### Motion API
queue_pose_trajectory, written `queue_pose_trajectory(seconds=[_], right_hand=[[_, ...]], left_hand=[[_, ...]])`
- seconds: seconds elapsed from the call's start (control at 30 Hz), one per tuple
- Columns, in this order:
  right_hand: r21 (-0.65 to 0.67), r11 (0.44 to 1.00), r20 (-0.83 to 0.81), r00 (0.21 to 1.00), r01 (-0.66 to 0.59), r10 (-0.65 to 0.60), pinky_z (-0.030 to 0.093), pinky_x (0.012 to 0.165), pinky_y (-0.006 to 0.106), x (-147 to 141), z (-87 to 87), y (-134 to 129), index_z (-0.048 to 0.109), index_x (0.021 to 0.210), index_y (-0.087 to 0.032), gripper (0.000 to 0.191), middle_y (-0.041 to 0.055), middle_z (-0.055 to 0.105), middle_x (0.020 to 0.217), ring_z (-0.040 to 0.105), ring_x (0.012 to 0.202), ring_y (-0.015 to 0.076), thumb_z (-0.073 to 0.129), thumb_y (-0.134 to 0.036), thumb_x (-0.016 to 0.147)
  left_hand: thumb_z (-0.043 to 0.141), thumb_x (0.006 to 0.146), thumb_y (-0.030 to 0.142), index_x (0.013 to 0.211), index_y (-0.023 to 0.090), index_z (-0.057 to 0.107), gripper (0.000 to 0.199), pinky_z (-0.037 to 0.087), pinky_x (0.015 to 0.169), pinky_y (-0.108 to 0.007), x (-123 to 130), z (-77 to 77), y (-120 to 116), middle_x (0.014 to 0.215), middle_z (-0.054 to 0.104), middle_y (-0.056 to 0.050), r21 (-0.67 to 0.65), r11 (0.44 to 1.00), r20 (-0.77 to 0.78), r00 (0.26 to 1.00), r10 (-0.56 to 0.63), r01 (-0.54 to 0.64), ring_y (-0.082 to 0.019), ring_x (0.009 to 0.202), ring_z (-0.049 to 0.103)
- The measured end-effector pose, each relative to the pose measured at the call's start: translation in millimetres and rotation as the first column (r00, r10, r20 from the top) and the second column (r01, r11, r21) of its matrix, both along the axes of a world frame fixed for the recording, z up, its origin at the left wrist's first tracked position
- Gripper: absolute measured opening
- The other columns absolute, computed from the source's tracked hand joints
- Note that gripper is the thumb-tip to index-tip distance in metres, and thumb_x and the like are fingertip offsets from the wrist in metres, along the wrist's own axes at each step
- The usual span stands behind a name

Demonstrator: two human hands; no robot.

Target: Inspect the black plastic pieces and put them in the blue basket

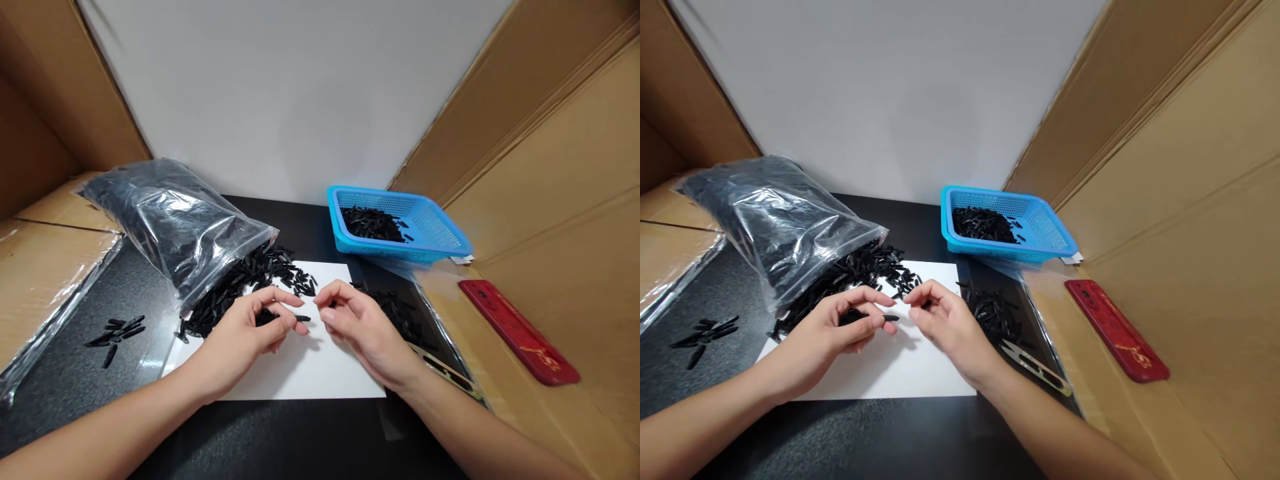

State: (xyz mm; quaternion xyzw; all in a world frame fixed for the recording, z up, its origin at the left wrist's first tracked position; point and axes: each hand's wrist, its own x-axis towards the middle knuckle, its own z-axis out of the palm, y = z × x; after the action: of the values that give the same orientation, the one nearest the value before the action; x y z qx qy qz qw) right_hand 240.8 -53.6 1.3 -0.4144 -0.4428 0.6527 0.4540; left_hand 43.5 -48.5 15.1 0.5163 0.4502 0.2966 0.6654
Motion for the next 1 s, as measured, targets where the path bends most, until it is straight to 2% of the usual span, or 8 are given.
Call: queue_pose_trajectory(seconds=[0.07,0.13,0.27,0.43,0.63,0.77,0.87,1.0], right_hand=[[0.111,0.994,0.144,0.99,-0.013,-0.003,0.039,0.057,0.024,-3.7,0.5,-4.1,0.068,0.087,-0.019,0.017,-0.004,0.052,0.066,0.047,0.06,0.0111,0.075,-0.027,0.075],[0.158,0.987,0.233,0.972,-0.04,0.002,0.04,0.059,0.026,-6.9,1.2,-7.5,0.069,0.088,-0.019,0.016,-0.0032,0.055,0.064,0.049,0.061,0.0128,0.074,-0.03,0.077],[0.169,0.984,0.245,0.969,-0.054,0.011,0.044,0.064,0.029,-8.2,0.2,-9.1,0.07,0.09,-0.019,0.016,0.0023,0.07,0.074,0.058,0.067,0.0161,0.069,-0.032,0.082],[0.168,0.984,0.225,0.974,-0.053,0.014,0.045,0.067,0.029,-6.2,-3.0,-7.4,0.07,0.09,-0.019,0.014,0.0029,0.073,0.076,0.062,0.071,0.0173,0.069,-0.031,0.083],[0.283,0.959,0.278,0.954,0.029,-0.111,0.038,0.059,0.027,-3.9,-2.3,-5.6,0.075,0.081,-0.018,0.013,-0.0007,0.059,0.067,0.049,0.063,0.0144,0.07,-0.031,0.081],[0.251,0.967,0.264,0.959,0.041,-0.109,0.034,0.057,0.026,-3.7,-0.4,-5.9,0.069,0.072,-0.017,0.024,-0.0022,0.053,0.062,0.043,0.06,0.0128,0.069,-0.038,0.082],[0.22,0.974,0.25,0.963,0.042,-0.098,0.031,0.054,0.026,-4.8,1.1,-6.3,0.062,0.066,-0.017,0.032,-0.0047,0.046,0.058,0.037,0.055,0.0114,0.069,-0.044,0.082],[0.195,0.98,0.231,0.97,0.035,-0.081,0.028,0.052,0.026,-4.6,1.8,-6.7,0.058,0.065,-0.018,0.037,-0.0059,0.042,0.056,0.033,0.053,0.0106,0.069,-0.049,0.081]], left_hand=[[0.065,0.087,0.029,0.101,0.019,0.06,0.018,0.032,0.058,-0.022,0.1,0.1,-0.5,0.077,0.068,0.003,-0.005,1.0,0.033,0.999,0.011,-0.011,-0.007,0.059,0.045],[0.066,0.085,0.027,0.094,0.019,0.058,0.015,0.032,0.058,-0.022,0.6,0.6,-1.0,0.072,0.064,0.005,-0.021,1.0,0.062,0.998,0.024,-0.023,-0.006,0.057,0.044],[0.067,0.084,0.026,0.09,0.018,0.056,0.014,0.032,0.058,-0.021,2.0,1.5,-1.5,0.075,0.065,0.003,-0.067,0.998,0.102,0.995,-0.001,0.008,-0.007,0.058,0.044],[0.07,0.082,0.028,0.088,0.018,0.056,0.018,0.032,0.058,-0.021,3.1,2.8,-1.8,0.073,0.064,0.004,-0.085,0.996,0.121,0.993,-0.011,0.021,-0.006,0.058,0.045],[0.062,0.089,0.042,0.082,0.017,0.056,0.026,0.034,0.058,-0.019,6.3,8.3,-0.2,0.076,0.067,0.001,-0.231,0.972,0.114,0.992,0.055,-0.027,-0.006,0.057,0.043],[0.058,0.089,0.022,0.092,0.016,0.061,0.007,0.04,0.069,-0.021,5.5,9.1,0.1,0.078,0.066,-0.001,-0.352,0.934,0.194,0.972,0.134,-0.058,-0.009,0.068,0.049],[0.056,0.089,0.015,0.1,0.015,0.061,0.012,0.041,0.072,-0.022,4.0,7.5,-1.2,0.083,0.067,-0.002,-0.377,0.926,0.214,0.971,0.109,-0.021,-0.009,0.072,0.052],[0.058,0.093,0.031,0.099,0.017,0.057,0.015,0.038,0.066,-0.02,4.1,6.7,-3.0,0.083,0.068,-0.001,-0.344,0.937,0.211,0.977,0.014,0.06,-0.007,0.065,0.048]])
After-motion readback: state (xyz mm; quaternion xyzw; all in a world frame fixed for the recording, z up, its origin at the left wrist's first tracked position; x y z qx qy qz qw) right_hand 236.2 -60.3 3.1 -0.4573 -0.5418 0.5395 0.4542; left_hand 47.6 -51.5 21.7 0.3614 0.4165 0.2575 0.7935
